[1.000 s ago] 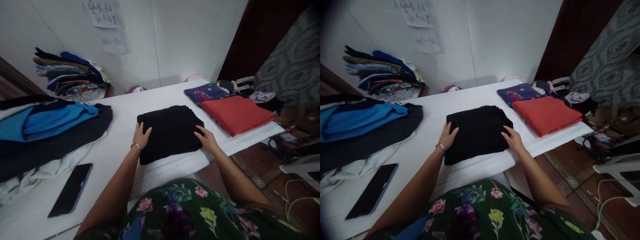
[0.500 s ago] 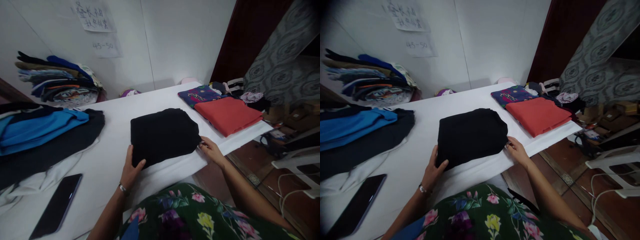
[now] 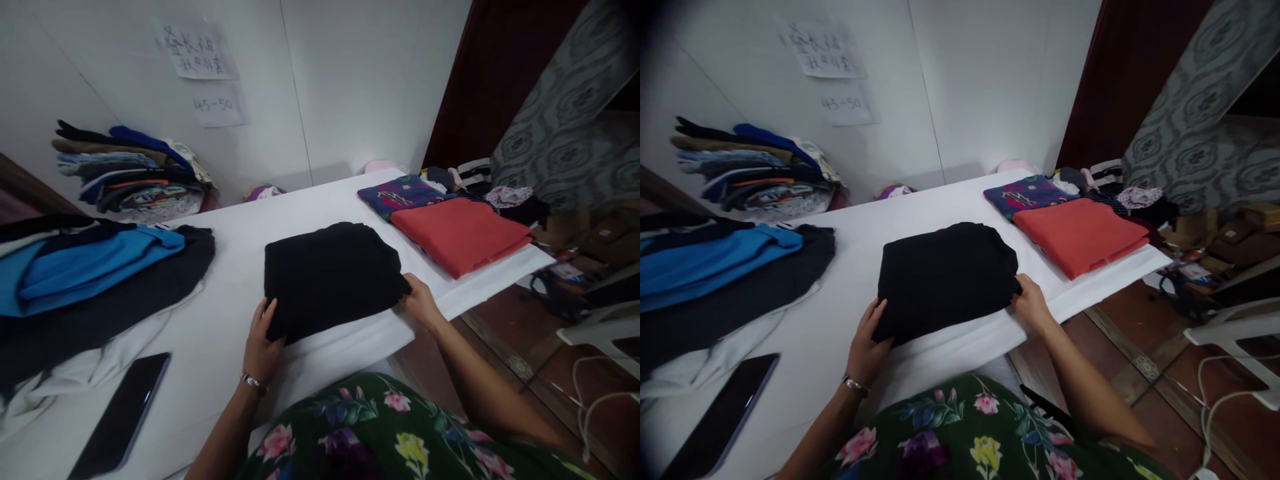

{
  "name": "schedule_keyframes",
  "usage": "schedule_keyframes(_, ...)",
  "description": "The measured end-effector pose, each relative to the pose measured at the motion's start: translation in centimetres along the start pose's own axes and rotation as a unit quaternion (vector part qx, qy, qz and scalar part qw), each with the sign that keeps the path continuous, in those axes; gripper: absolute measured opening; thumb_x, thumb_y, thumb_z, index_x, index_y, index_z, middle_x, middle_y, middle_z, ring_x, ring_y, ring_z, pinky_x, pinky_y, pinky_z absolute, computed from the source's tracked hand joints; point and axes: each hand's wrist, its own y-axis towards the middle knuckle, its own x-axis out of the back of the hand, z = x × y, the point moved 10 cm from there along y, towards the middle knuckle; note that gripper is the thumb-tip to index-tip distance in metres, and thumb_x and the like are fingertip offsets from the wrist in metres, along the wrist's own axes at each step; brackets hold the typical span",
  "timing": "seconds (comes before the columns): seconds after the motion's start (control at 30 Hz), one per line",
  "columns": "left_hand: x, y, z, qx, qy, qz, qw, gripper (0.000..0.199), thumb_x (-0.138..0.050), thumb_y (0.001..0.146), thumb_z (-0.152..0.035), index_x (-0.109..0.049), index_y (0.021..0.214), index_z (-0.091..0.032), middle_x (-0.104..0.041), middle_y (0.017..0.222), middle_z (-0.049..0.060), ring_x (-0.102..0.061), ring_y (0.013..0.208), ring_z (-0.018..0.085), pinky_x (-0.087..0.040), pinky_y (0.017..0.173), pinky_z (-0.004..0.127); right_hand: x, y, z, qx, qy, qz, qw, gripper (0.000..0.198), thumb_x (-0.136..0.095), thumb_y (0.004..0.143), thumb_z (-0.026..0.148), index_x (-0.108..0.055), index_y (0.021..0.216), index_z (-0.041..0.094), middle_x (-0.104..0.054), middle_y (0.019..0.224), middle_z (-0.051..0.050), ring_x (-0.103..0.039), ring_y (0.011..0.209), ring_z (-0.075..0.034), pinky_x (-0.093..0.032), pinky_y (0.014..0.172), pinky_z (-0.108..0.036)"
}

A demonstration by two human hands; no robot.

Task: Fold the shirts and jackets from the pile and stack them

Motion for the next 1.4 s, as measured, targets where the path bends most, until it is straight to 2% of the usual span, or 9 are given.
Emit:
schedule_keyframes(0.23, -0.8, -0.3, 0.3, 0.041, 0.031, 0.051, 0.997, 0.079, -0.054, 0.069, -0.005, -0.038, 0.143, -0.029, -0.025, 0.153, 0.007, -0.031, 0.139, 0.027, -0.03, 0.114, 0.046, -0.8, -0.7, -1.1, -0.005, -0.012, 0.081, 0.997, 0.048, -0.053, 0.071, 0.023, -0.057, 0.119, 0.023, -0.064, 0.106, -0.008, -0.061, 0.093, -0.025, -0.05, 0.08, -0.039)
schedule_keyframes(0.4, 0.0, -1.1, -0.3, 0.005, 0.011, 0.119, 0.993, 0.083, -0.063, 0.074, -0.023, -0.026, 0.148, -0.028, -0.017, 0.157, 0.007, -0.025, 0.14, 0.03, -0.04, 0.107, 0.045, 0.9, -2.3, 0.3, 0.051, -0.042, 0.066, 0.996, 0.083, -0.057, 0.08, 0.029, -0.014, 0.15, 0.031, -0.034, 0.15, -0.008, -0.046, 0.127, -0.029, -0.048, 0.096, -0.045)
schedule_keyframes(0.53, 0.9, -1.6, 0.8, -0.027, 0.025, 0.154, 0.987, 0.085, -0.053, 0.073, -0.013, -0.019, 0.149, -0.032, -0.006, 0.159, 0.004, -0.033, 0.137, 0.03, -0.057, 0.086, 0.035, 1.3, -3.1, 3.4, 0.163, -0.118, 0.083, 0.976, 0.084, -0.054, 0.081, 0.018, -0.01, 0.151, 0.033, -0.007, 0.159, -0.004, -0.023, 0.141, -0.03, -0.036, 0.109, -0.048)
schedule_keyframes(0.6, 1.5, -1.1, 1.6, -0.051, 0.071, 0.139, 0.986, 0.085, -0.049, 0.073, -0.01, -0.019, 0.149, -0.032, -0.007, 0.159, 0.006, -0.036, 0.136, 0.03, -0.056, 0.088, 0.038, 0.7, -3.0, 4.6, 0.218, -0.16, 0.112, 0.956, 0.084, -0.052, 0.078, 0.008, -0.016, 0.15, 0.035, -0.003, 0.159, -0.002, -0.018, 0.143, -0.029, -0.032, 0.111, -0.049)
schedule_keyframes(0.77, 1.6, 1.3, 1.6, -0.147, 0.151, 0.084, 0.974, 0.071, -0.049, 0.08, -0.016, -0.028, 0.147, -0.023, -0.018, 0.156, 0.012, -0.031, 0.138, 0.03, -0.04, 0.106, 0.048, -1.5, -1.5, 3.8, 0.247, -0.224, 0.206, 0.92, 0.088, -0.047, 0.068, -0.003, -0.028, 0.147, 0.032, -0.012, 0.158, -0.006, -0.016, 0.143, -0.026, -0.032, 0.108, -0.049)
schedule_keyframes(0.97, 0.5, 4.4, 0.3, -0.229, 0.184, 0.08, 0.952, 0.064, -0.048, 0.081, -0.016, -0.033, 0.144, -0.02, -0.028, 0.152, 0.015, -0.035, 0.136, 0.028, -0.039, 0.106, 0.047, -2.5, 0.3, 4.1, 0.283, -0.215, 0.252, 0.9, 0.077, -0.056, 0.066, 0.004, -0.043, 0.139, 0.023, -0.015, 0.157, -0.011, -0.012, 0.144, -0.026, -0.022, 0.111, -0.053)
schedule_keyframes(1.1, 0.2, 5.9, 0.0, -0.228, 0.19, 0.098, 0.95, 0.059, -0.045, 0.082, -0.016, -0.04, 0.141, -0.02, -0.034, 0.15, 0.014, -0.035, 0.136, 0.027, -0.037, 0.106, 0.048, -2.7, 1.1, 4.8, 0.323, -0.195, 0.252, 0.891, 0.059, -0.059, 0.072, 0.012, -0.052, 0.13, 0.022, -0.025, 0.154, -0.013, -0.014, 0.144, -0.027, -0.019, 0.111, -0.054)
schedule_keyframes(1.27, 0.7, 6.6, -0.4, -0.217, 0.146, 0.112, 0.959, 0.057, -0.052, 0.081, -0.025, -0.045, 0.137, -0.02, -0.036, 0.148, 0.014, -0.035, 0.136, 0.028, -0.033, 0.108, 0.048, -1.5, 2.5, 6.0, 0.31, -0.07, 0.225, 0.921, 0.043, -0.06, 0.079, 0.025, -0.056, 0.122, 0.023, -0.048, 0.141, -0.012, -0.033, 0.138, -0.026, -0.022, 0.111, -0.053)
schedule_keyframes(1.4, 2.4, 8.8, -0.9, -0.159, 0.034, 0.101, 0.981, 0.052, -0.05, 0.082, -0.035, -0.05, 0.132, -0.022, -0.039, 0.148, 0.009, -0.034, 0.137, 0.024, -0.027, 0.113, 0.044, 1.6, 5.9, 7.9, 0.234, 0.063, 0.146, 0.959, 0.042, -0.061, 0.079, 0.032, -0.057, 0.121, 0.026, -0.06, 0.127, -0.008, -0.051, 0.123, -0.027, -0.027, 0.11, -0.051)
